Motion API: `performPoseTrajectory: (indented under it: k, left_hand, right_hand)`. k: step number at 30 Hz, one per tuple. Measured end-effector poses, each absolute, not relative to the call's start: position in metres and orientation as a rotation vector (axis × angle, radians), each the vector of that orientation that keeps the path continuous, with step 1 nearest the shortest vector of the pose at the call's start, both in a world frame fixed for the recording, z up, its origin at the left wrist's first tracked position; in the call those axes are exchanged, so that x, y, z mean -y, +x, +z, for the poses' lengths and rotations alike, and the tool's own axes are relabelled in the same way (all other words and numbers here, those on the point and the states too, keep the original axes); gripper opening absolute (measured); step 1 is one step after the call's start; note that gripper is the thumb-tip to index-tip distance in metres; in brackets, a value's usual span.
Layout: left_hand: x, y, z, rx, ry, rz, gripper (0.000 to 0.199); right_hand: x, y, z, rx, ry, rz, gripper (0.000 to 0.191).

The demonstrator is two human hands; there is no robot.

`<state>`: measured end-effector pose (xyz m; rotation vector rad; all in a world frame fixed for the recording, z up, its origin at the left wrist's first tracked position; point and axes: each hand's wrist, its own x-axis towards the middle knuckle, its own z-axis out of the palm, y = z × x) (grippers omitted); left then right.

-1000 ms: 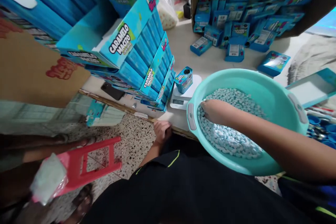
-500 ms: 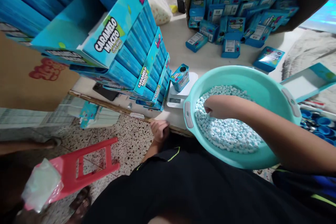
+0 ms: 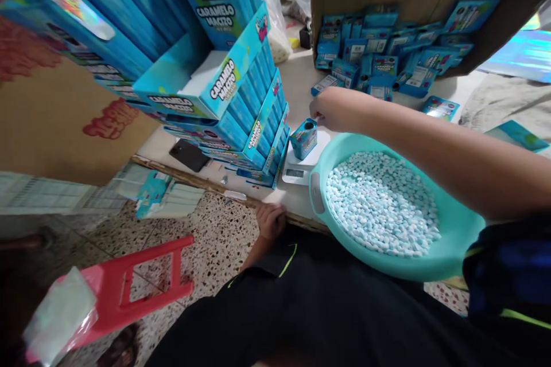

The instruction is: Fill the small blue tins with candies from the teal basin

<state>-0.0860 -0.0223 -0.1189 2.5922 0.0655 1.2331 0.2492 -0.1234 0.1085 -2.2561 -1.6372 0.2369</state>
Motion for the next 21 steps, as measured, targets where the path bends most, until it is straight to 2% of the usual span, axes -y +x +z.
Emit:
performPoseTrajectory:
  k: [5,11,21]
  left_hand:
    - [0.024,-0.085,-0.113,-0.059,2.596,1.272,0.012]
    - [0.023,-0.084,-0.112,-0.048,2.589,1.312,0.014]
    - [0.022,-0.084,-0.113,0.016,2.579,1.281,0.013]
  right_hand:
    - [0.1,0.24,0.107,1.994,-2.456,0.163,0.022]
    - [0.103,0.234,0.115,2.028,-2.449,0.112,0.037]
    - [0.125,0.233,0.156,2.014,-2.38,-0.017,0.033]
